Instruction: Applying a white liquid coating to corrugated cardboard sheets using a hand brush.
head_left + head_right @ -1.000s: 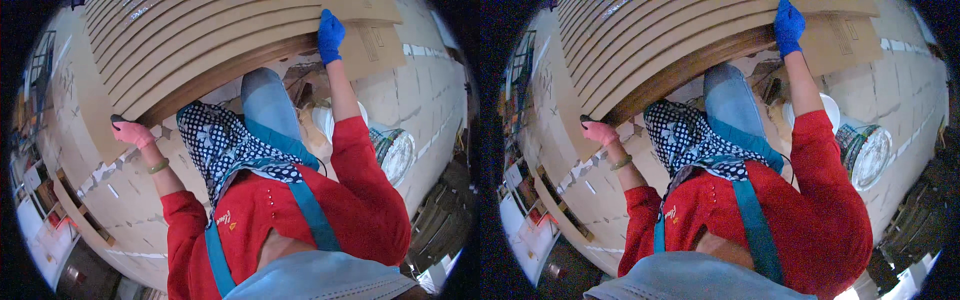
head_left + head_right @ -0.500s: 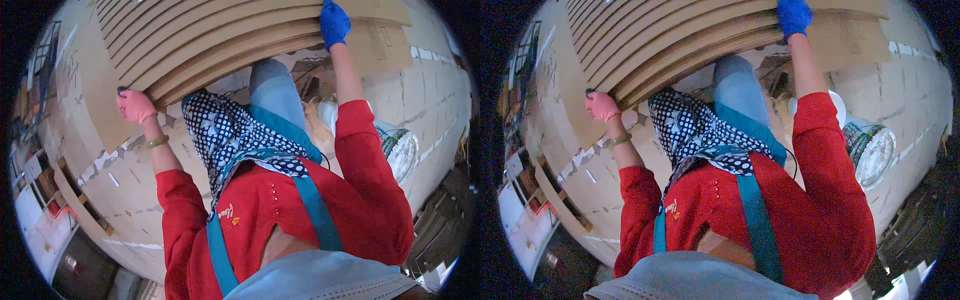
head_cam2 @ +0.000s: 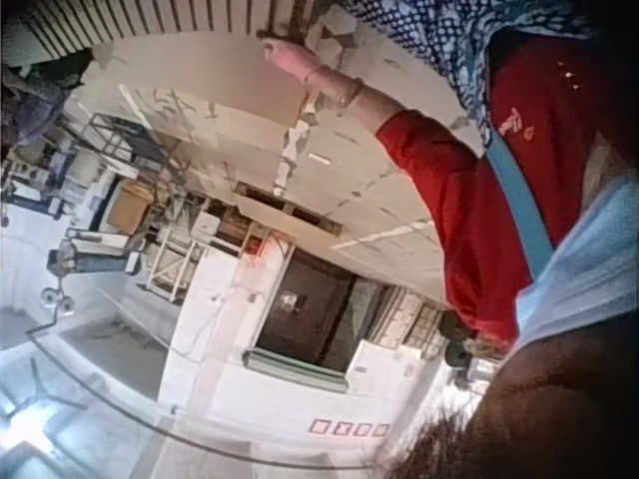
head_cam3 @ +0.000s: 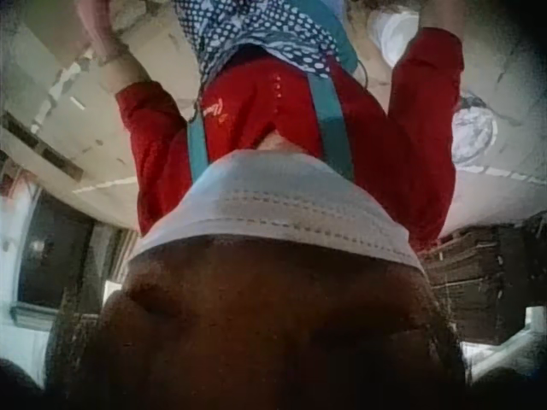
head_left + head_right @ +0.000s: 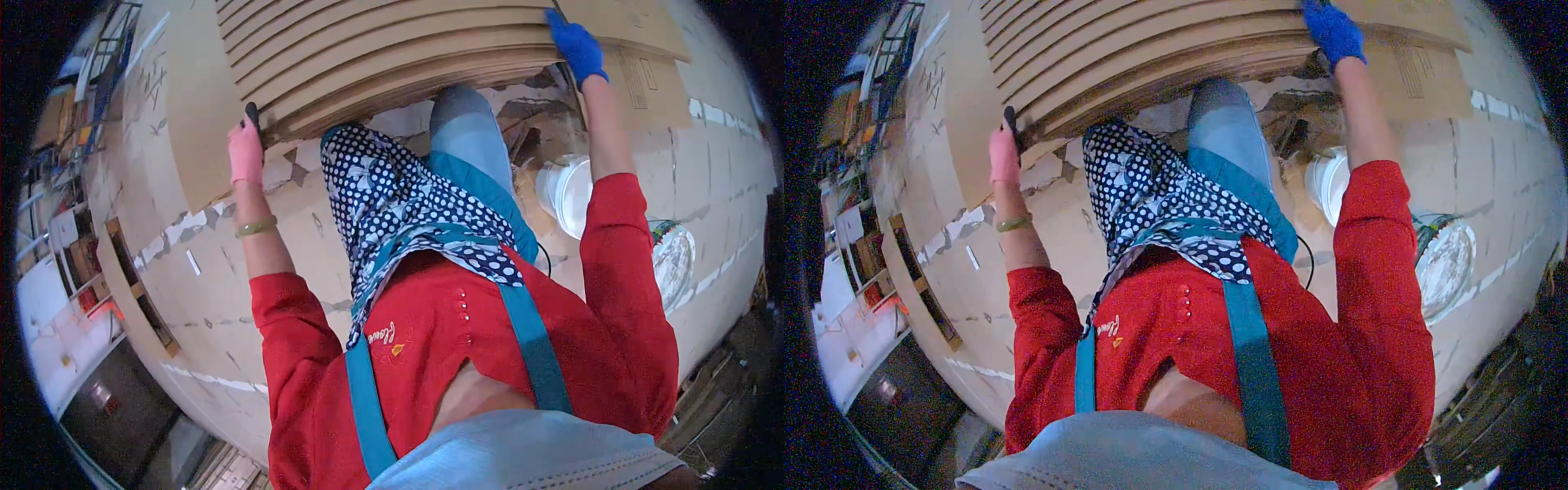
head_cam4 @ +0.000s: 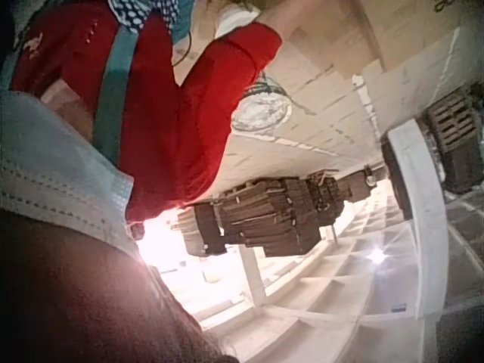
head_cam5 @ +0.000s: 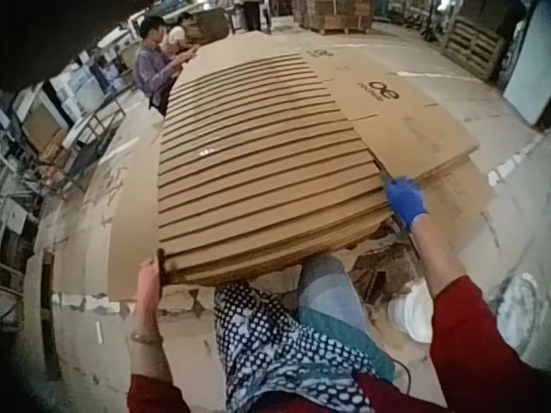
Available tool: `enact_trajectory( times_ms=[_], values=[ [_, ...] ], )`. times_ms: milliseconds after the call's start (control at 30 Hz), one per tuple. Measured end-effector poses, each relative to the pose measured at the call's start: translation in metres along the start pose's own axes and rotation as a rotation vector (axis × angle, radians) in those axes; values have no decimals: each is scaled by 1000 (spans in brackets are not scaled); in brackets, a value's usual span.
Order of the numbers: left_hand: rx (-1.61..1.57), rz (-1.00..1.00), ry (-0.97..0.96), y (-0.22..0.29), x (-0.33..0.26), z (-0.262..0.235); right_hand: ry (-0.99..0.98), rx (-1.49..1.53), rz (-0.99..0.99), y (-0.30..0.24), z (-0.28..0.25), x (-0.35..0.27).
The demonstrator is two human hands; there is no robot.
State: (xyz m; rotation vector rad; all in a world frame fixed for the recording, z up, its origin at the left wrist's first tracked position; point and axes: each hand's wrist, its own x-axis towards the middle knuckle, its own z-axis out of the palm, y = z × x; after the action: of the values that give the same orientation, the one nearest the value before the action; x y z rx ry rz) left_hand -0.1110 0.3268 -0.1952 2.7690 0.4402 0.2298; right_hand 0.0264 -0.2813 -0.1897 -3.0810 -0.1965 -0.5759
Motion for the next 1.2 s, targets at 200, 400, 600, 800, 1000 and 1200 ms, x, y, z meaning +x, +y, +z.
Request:
enact_trajectory(
  times_ms=[200,400,600,800,1000,1200],
  values=[
    [605,179,-95,119,9,-31,60,852,-204,53,-39,-17],
    [-857,-335,-242,121,8,-55,-498,248,513,72,-65,32],
    [-771,37,516,52,20,30,521,311,125,60,62,3],
    [-773,-301,629,91,26,46,492,387,379,28,46,-5],
    [11,-340,535,103,35,42,354,18,485,11,41,12],
    [-29,-376,532,112,34,42,273,117,596,2,31,14]
  ],
)
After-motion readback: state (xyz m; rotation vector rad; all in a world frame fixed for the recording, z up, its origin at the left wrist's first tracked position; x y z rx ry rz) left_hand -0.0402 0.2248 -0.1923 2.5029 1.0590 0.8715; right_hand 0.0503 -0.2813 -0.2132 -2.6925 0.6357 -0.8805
